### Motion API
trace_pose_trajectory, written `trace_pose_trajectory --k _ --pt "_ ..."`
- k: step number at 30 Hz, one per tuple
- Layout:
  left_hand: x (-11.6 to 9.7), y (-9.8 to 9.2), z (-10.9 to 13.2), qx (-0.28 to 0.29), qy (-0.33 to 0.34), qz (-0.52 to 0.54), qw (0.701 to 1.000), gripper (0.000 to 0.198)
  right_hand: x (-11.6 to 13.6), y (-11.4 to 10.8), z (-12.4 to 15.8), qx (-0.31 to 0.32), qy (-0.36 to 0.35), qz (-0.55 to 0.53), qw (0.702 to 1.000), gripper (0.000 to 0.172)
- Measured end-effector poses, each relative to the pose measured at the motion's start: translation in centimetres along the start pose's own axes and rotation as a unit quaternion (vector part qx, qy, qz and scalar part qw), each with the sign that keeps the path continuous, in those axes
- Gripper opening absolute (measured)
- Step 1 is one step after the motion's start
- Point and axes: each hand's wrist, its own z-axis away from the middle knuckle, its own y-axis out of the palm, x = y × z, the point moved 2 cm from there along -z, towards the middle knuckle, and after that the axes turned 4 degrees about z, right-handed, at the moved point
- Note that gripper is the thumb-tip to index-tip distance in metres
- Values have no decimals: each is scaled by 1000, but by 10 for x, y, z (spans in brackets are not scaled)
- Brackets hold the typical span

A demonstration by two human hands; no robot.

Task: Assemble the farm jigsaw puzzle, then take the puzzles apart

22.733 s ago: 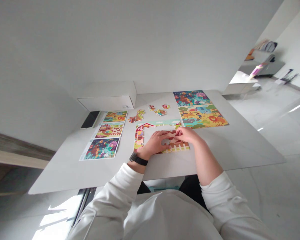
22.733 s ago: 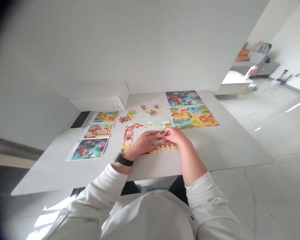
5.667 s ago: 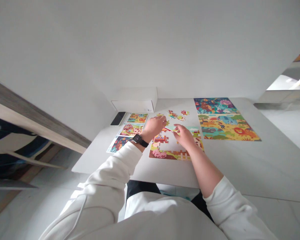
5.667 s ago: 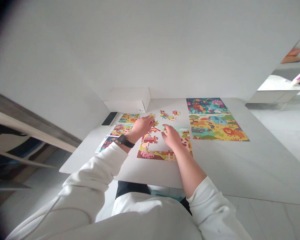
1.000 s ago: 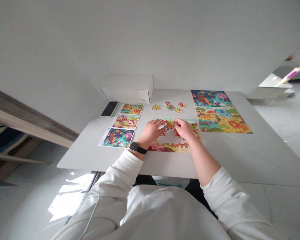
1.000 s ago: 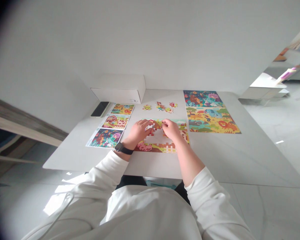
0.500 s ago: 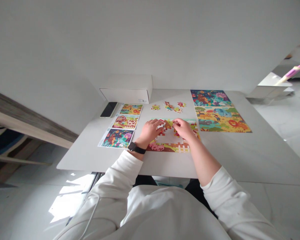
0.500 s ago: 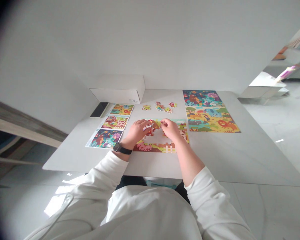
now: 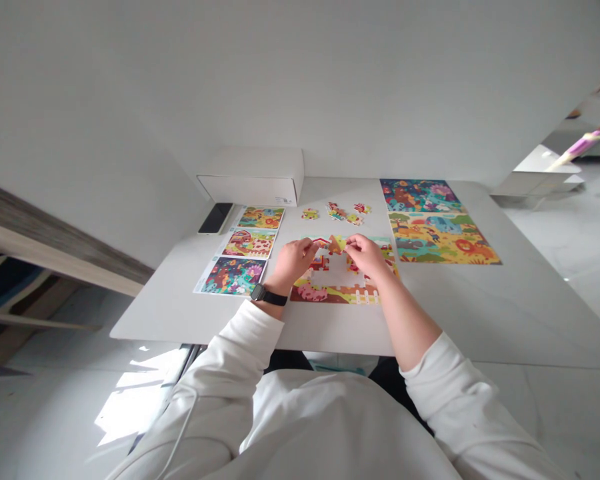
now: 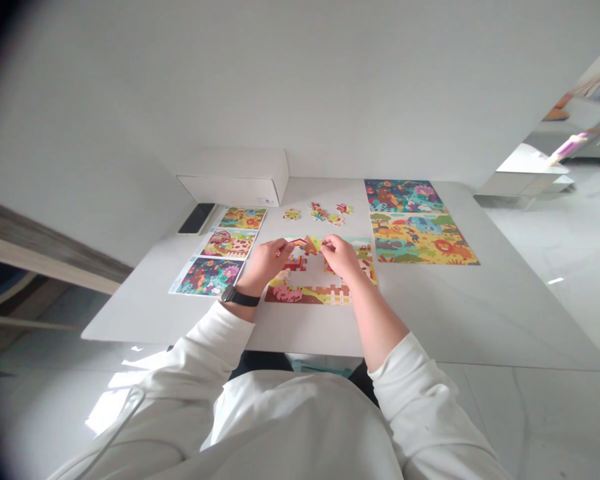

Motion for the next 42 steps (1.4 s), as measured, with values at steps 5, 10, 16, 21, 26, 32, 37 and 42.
trace_pose_trajectory --k 5,10,16,21,26,32,37,42 --pt "-2 7 2 23 11 165 986 21 4 5 2 37 14 -73 997 21" --pt "2 16 0 25 -21 271 962 23 12 12 5 97 33 -149 983 25" --pt "5 17 -2 11 -36 330 943 24 11 8 6 97 8 -127 987 32" --pt "7 19 -1 36 -20 293 955 27 13 4 8 92 -10 -122 988 35" --pt "10 18 -1 12 -36 288 957 39 9 7 6 99 -1 -141 985 29" --pt "7 16 -1 14 -47 311 949 34 1 7 2 82 18 -140 987 28" --pt "5 17 -2 30 -40 283 958 27 10 8 5 87 24 -139 986 28" --pt "11 14 -3 27 -47 257 965 23 16 4 9 103 24 -120 987 32"
